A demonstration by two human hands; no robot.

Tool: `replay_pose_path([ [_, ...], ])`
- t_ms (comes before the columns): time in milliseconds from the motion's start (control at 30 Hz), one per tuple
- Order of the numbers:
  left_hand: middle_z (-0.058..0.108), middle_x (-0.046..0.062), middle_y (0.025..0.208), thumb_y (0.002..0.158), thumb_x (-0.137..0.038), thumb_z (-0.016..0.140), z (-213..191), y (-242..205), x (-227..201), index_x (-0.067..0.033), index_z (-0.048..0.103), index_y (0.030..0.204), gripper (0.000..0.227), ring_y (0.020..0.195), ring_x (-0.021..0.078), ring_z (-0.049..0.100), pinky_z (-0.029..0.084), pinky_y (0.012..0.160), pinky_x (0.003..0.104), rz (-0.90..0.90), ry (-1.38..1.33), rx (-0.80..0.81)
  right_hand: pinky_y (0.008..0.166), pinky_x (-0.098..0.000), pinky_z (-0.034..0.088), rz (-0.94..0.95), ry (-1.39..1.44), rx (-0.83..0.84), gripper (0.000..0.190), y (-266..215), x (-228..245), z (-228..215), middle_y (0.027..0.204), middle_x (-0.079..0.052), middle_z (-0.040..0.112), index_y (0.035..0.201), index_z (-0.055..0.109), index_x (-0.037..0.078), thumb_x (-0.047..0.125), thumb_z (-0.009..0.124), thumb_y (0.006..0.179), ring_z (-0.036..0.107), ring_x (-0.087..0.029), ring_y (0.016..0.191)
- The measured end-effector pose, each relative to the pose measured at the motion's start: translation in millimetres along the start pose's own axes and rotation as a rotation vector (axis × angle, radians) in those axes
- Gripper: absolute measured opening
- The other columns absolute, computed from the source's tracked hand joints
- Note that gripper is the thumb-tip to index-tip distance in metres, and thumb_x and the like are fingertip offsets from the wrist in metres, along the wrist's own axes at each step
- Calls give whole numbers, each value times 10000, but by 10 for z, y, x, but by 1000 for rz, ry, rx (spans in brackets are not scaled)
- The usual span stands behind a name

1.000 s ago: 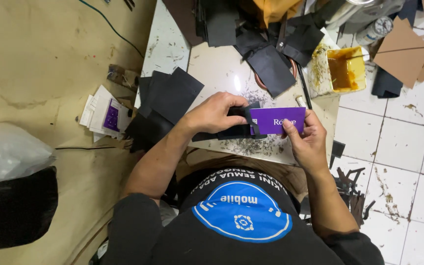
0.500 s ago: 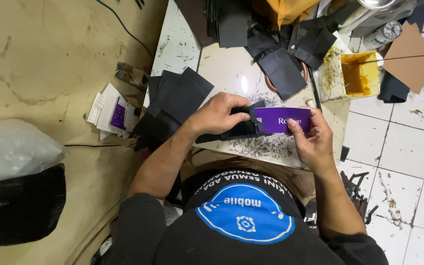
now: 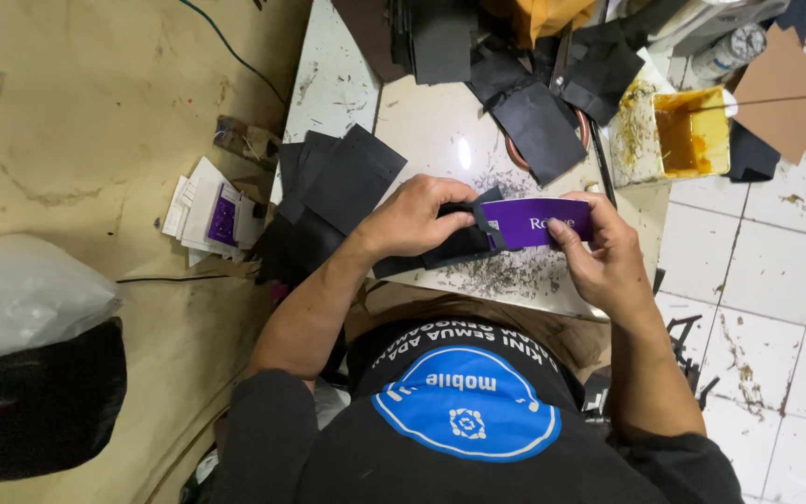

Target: Applying adhesive to leather strips and assembling them onto a template card

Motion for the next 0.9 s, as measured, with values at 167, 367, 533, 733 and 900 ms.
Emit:
replay_pose_path([
  [167, 779, 172, 1020, 938, -142, 667, -53, -35, -144, -91, 747, 1126, 211, 1036, 374, 729, 562, 880, 489, 15, -57, 23, 793, -341, 548, 6, 29, 5, 248, 3, -61, 18, 945, -85, 617, 1254, 632, -8, 8, 702, 1017, 573, -137, 855],
  [367, 798, 102, 962, 978, -161, 655, -37, 28, 31, -126, 769, 1099, 169, 976, 239, 753, 578, 848, 416, 4, -133, -32, 817, -352, 540, 7, 11, -3, 240, -4, -33, 3, 967, -105, 604, 1267, 619, -20, 2, 681, 1037, 570, -156, 870],
  [533, 796, 86, 896, 972, -169, 666, -28, 35, -7, -157, 784, 1056, 145, 917, 279, 773, 585, 796, 391, 9, -94, -62, 803, -339, 544, 80, 38, 81, 260, -12, -94, -15, 948, -71, 611, 1277, 622, 14, 21, 677, 1023, 573, -143, 857],
  [733, 789, 84, 847, 976, -173, 666, -6, 69, -13, -159, 784, 1019, 126, 843, 257, 780, 586, 750, 376, 8, -66, -86, 613, -412, 524, 62, -267, 109, 251, -3, 140, -19, 884, -188, 696, 1305, 637, 63, 58, 646, 1054, 696, -309, 751],
  [900, 785, 110, 827, 956, -136, 668, 5, 78, 1, -126, 788, 996, 127, 808, 316, 773, 578, 718, 408, -2, -54, -120, 575, -361, 544, 77, -330, 137, 306, -40, 145, -27, 867, -135, 737, 1309, 658, 154, 50, 654, 1022, 724, -274, 758],
])
Point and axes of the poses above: each hand's wrist, its own y-axis towards the middle knuckle, its own z-axis out of the palm, x = y × z, the point moved 10 cm from there along y, towards the middle knuckle
